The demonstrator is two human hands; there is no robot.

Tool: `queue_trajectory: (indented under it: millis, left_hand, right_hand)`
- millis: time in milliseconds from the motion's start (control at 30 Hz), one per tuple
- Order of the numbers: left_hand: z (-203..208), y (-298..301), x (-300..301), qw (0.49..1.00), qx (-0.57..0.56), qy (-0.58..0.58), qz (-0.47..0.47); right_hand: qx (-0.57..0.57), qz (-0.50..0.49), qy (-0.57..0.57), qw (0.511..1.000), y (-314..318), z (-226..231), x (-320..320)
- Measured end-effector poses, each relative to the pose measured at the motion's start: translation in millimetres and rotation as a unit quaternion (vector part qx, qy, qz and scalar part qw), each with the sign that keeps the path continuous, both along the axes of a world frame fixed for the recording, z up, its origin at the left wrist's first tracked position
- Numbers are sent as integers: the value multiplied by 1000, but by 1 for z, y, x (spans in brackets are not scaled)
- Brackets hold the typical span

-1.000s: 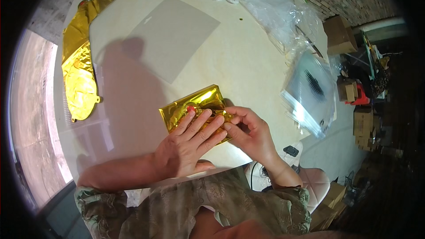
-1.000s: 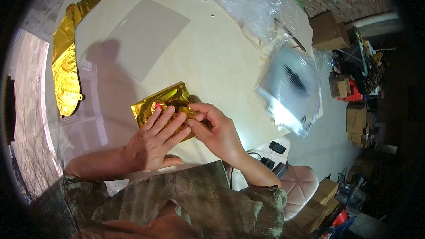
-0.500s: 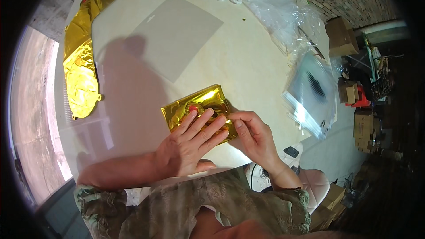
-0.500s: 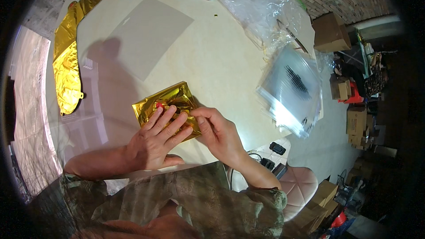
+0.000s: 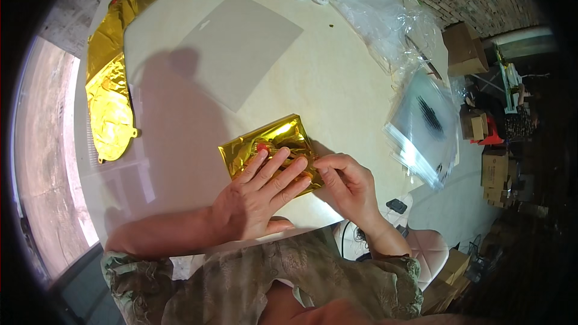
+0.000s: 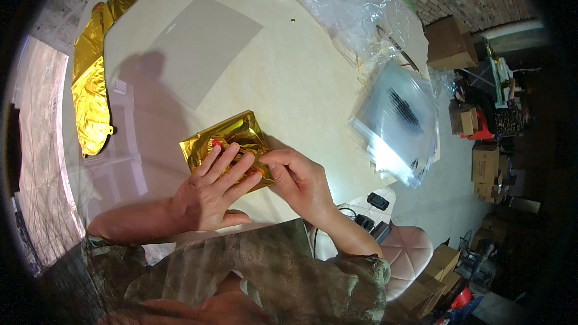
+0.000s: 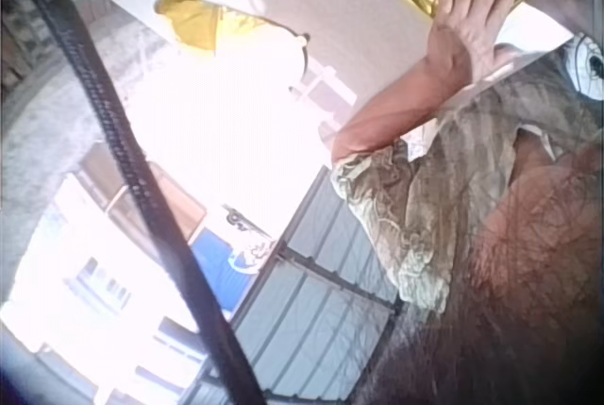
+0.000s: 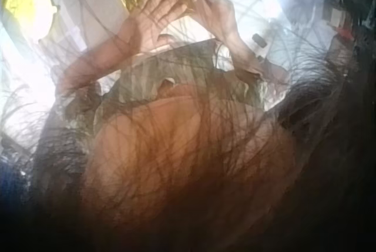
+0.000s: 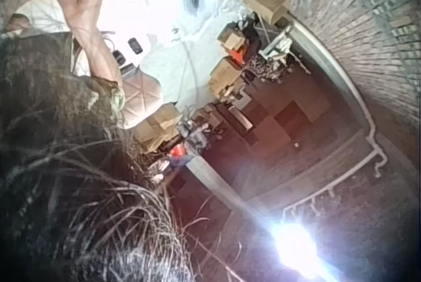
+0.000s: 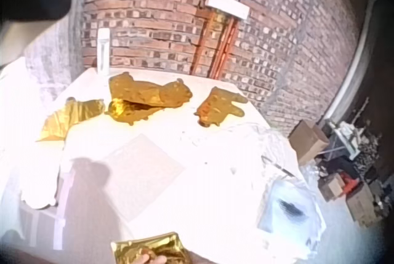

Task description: Folding gold-colored foil sheets into square packets on a table.

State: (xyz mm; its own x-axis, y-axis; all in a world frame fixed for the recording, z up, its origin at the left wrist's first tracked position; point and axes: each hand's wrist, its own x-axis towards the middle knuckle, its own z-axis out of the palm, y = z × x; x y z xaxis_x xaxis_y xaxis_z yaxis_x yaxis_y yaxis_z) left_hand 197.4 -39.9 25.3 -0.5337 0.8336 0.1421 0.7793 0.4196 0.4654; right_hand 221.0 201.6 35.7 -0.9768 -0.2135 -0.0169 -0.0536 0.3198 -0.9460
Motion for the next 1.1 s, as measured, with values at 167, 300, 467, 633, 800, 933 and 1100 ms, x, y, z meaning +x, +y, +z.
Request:
queue_trajectory:
  millis: [167,300,467,633,800,933,1100]
  left_hand:
    - [-3,0,0,1000,3,1,-2]
    - [-3,0,0,1000,9,2,-7]
    - [-2,0,0,1000,10,1,-1]
    - [-2,0,0,1000,9,-1,1]
    - [-1,0,1,1000,16,-1,2]
    - [-2,0,1,1000,18,-2,1]
    - [-2,1,1,1000,11,16,2]
  right_hand:
    - [-80,-23,-124,989,-7,9,0]
    - [-98,-6,-149,984,-9,11,-1]
    - [11,37,-99,994,-7,18,-5]
    - [99,54,-10,994,-3,13,-9]
    - [120,74,-13,990,1,12,-15]
    - [100,83,16,991,1,9,-17]
    - [158,73,76,982,-1,11,-20]
